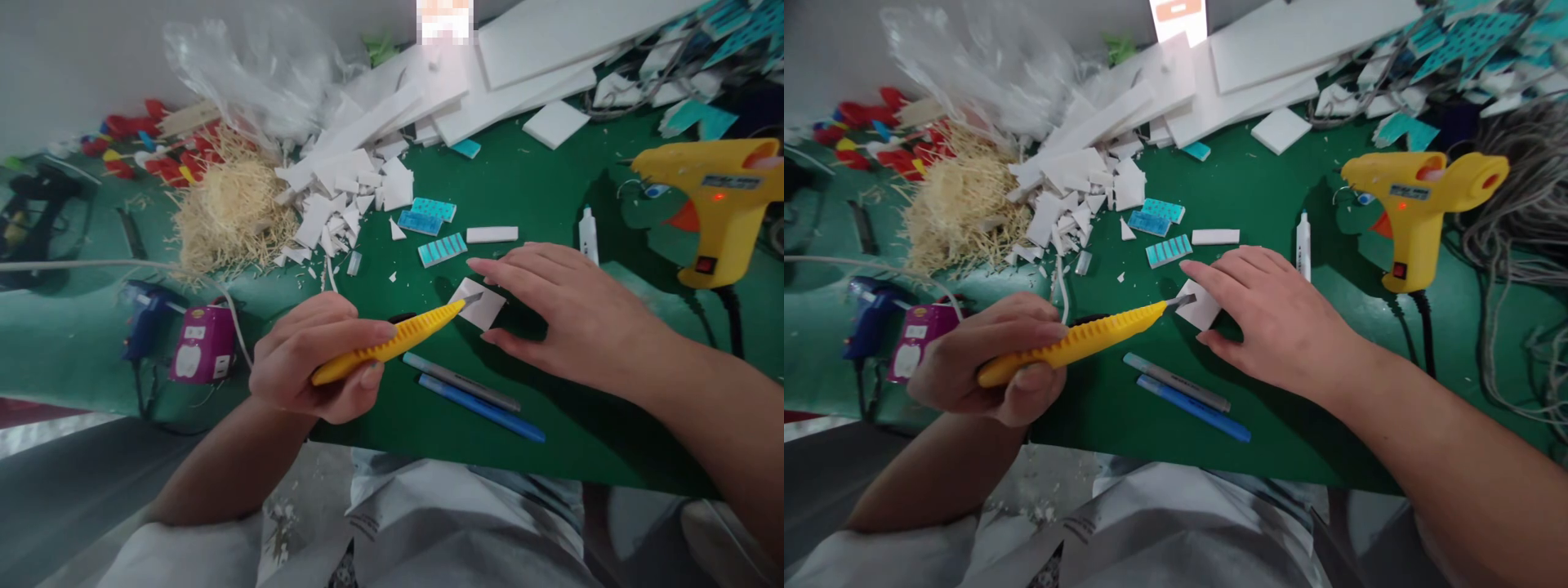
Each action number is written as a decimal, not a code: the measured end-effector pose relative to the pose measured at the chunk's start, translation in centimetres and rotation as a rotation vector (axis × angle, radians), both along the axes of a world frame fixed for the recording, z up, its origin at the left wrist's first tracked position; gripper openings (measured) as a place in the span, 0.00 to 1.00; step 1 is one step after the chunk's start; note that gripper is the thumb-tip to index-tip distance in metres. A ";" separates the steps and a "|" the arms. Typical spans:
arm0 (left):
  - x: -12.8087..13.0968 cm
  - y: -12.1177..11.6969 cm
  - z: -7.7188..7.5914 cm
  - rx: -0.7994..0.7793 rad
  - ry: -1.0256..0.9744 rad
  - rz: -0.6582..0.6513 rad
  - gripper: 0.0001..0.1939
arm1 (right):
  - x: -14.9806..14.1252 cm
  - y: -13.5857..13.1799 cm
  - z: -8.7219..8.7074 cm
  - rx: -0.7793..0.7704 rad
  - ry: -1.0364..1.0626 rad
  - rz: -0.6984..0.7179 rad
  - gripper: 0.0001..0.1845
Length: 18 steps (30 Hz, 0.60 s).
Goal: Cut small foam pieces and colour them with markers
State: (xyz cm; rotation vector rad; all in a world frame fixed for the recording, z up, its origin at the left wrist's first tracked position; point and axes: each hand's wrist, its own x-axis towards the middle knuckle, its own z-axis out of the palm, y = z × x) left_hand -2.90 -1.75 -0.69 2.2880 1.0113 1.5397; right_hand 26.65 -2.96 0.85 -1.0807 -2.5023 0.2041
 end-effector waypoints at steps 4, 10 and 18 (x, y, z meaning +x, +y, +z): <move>1.0 0.7 1.2 0.316 0.006 -0.195 0.10 | -0.2 0.0 -0.2 0.002 0.010 0.002 0.26; 1.1 0.7 1.3 0.280 0.029 -0.223 0.17 | -0.3 0.1 -0.1 0.012 0.005 0.061 0.24; 0.7 0.8 1.2 0.243 0.063 -0.208 0.09 | -0.4 0.0 -0.2 0.017 0.015 0.054 0.23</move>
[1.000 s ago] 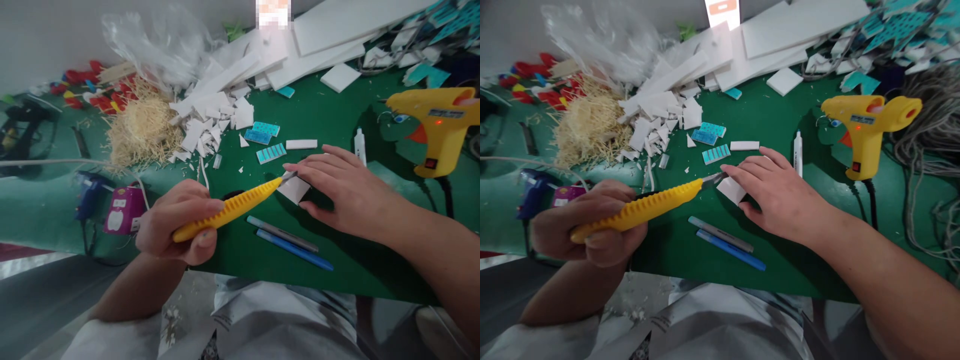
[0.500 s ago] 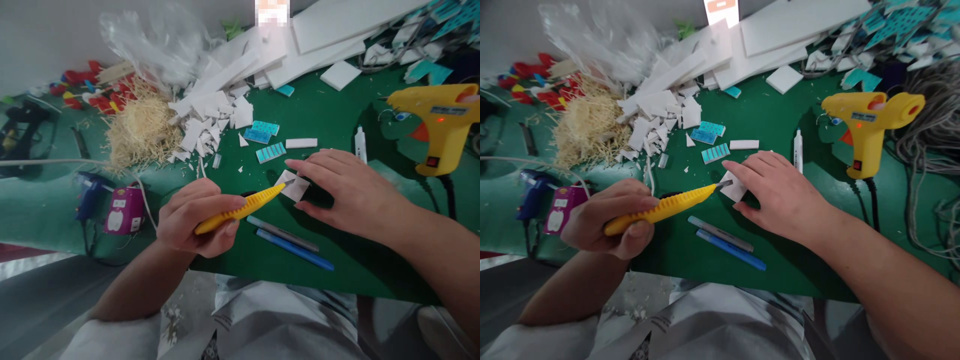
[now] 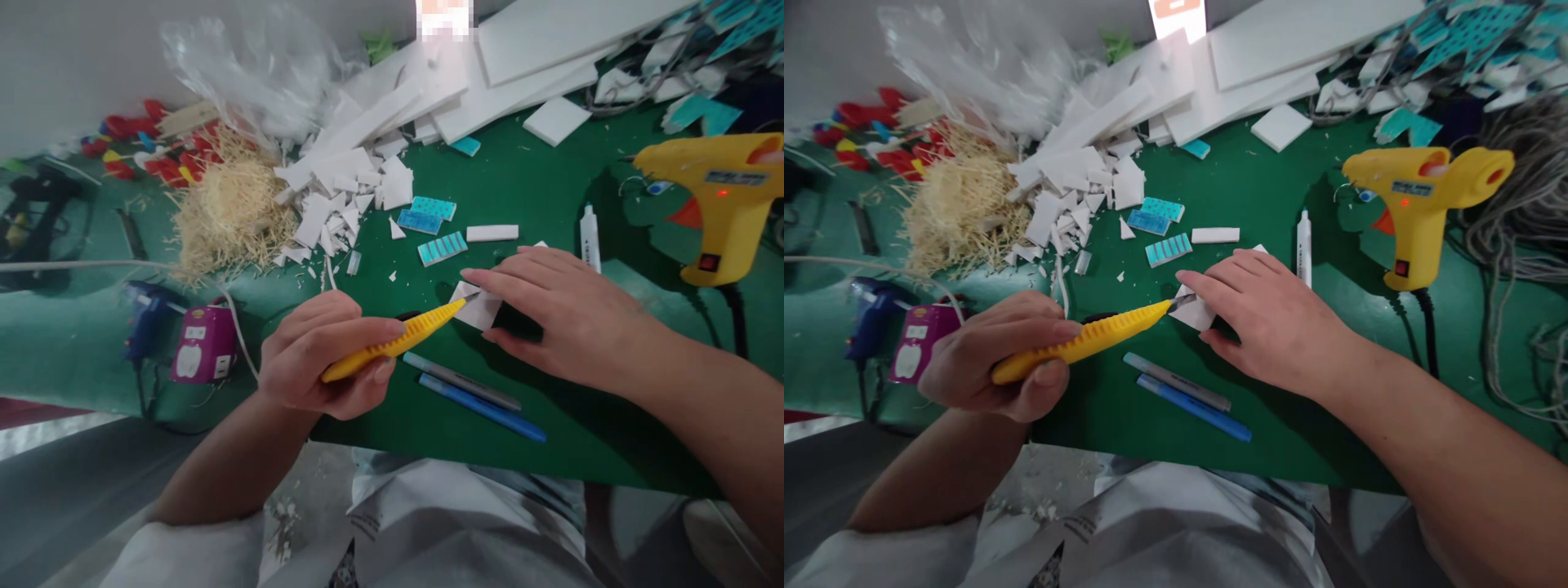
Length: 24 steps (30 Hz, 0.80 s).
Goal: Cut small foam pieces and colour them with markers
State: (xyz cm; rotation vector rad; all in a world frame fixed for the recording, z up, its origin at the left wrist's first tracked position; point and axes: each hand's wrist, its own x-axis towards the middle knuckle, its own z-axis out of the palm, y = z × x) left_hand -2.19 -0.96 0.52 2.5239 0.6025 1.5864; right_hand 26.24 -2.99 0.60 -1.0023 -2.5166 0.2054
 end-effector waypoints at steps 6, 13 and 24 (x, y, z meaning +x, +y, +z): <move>0.0 0.1 -0.1 0.003 0.016 0.048 0.09 | 0.0 0.0 0.0 -0.032 0.001 -0.002 0.23; 0.3 0.1 0.7 0.033 0.010 -0.060 0.13 | 0.1 0.0 -0.1 -0.006 -0.007 0.003 0.23; 0.5 0.1 0.8 0.015 0.023 -0.086 0.12 | 0.1 0.0 -0.1 -0.014 0.001 -0.001 0.21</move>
